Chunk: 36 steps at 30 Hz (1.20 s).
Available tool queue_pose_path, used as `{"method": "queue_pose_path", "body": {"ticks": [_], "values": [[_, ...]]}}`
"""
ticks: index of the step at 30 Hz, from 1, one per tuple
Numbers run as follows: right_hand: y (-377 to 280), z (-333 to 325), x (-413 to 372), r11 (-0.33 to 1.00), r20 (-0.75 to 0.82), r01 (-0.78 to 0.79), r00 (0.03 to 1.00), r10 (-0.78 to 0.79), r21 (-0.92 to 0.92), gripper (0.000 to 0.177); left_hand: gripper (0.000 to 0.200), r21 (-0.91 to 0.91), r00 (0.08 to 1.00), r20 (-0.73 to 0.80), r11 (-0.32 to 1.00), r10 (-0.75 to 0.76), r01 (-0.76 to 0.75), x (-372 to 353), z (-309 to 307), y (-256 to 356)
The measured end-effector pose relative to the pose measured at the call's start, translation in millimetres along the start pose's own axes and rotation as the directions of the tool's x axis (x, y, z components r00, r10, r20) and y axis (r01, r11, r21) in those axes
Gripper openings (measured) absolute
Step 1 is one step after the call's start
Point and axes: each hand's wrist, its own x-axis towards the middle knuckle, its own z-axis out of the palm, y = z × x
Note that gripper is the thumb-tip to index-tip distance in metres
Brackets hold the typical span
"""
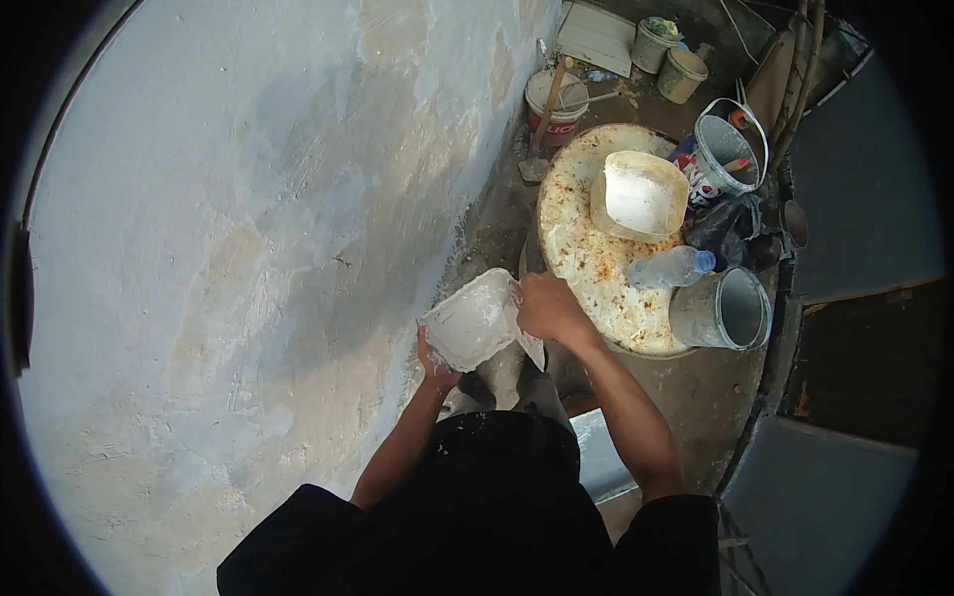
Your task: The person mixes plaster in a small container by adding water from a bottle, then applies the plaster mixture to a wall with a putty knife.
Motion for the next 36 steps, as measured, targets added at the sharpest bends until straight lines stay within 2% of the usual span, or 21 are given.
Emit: {"method": "queue_pose_path", "body": {"ticks": [3, 9, 12, 15, 18, 21, 24, 27, 30, 33, 36], "values": [[15.8, 3.1, 11.9, 0.998, -0.025, 0.031, 0.999, -0.03, 0.052, 0.019, 0.072, -0.011, 1.0, -0.011, 1.0, 0.028, -0.028, 3.6, 5.8, -7.5], [25.7, -3.4, 18.1, 0.922, 0.082, 0.011, 0.996, -0.046, 0.386, 0.014, 0.071, 0.024, 0.997, -0.041, 0.998, 0.063, -0.063, 6.8, 22.8, -4.7], [27.7, -4.9, 18.0, 0.908, 0.093, 0.042, 0.992, -0.089, 0.418, 0.015, 0.07, 0.03, 0.996, -0.052, 0.997, 0.07, -0.069, 6.4, 25.3, -4.9], [40.3, 9.9, 28.5, 0.906, 0.037, 0.204, 0.972, -0.234, 0.371, 0.013, 0.07, -0.003, 0.996, -0.04, 0.997, 0.081, -0.081, 5.4, 28.8, -5.6], [34.8, 22.6, 32.1, 0.898, -0.081, 0.359, 0.933, -0.35, 0.254, 0.014, 0.07, 0.068, 0.997, -0.036, 0.996, 0.068, -0.065, 5.6, 18.6, -11.9], [21.3, 26.5, 33.1, 0.913, -0.064, 0.315, 0.949, -0.31, 0.26, 0.017, 0.07, 0.023, 0.995, -0.084, 0.998, 0.06, -0.058, 7.1, 13.5, -18.2], [16.4, 37.1, 34.1, 0.905, -0.113, 0.369, 0.929, -0.352, 0.212, 0.018, 0.069, 0.06, 0.993, -0.082, 0.995, 0.086, -0.081, 5.4, 15.6, -18.4], [15.8, 40.6, 36.2, 0.91, -0.022, 0.354, 0.933, -0.358, 0.216, 0.02, 0.071, 0.077, 0.994, -0.072, 0.994, 0.083, -0.078, 1.9, 15.1, -18.2], [15.8, 41.5, 36.2, 0.913, 0.057, 0.295, 0.945, -0.323, 0.28, 0.02, 0.067, -0.035, 0.996, -0.046, 0.996, 0.081, -0.083, 0.5, 15.8, -19.8], [17.0, 44.0, 33.2, 0.835, 0.185, 0.112, 0.951, -0.247, 0.538, 0.02, 0.07, -0.048, 0.996, -0.063, 0.997, 0.061, -0.064, 0.5, 12.0, -18.5], [17.1, 54.4, 32.0, 0.741, 0.175, 0.0, 0.972, -0.159, 0.672, 0.019, 0.073, -0.021, 0.993, -0.069, 0.995, 0.094, -0.096, -3.7, 15.3, -18.4]]}}
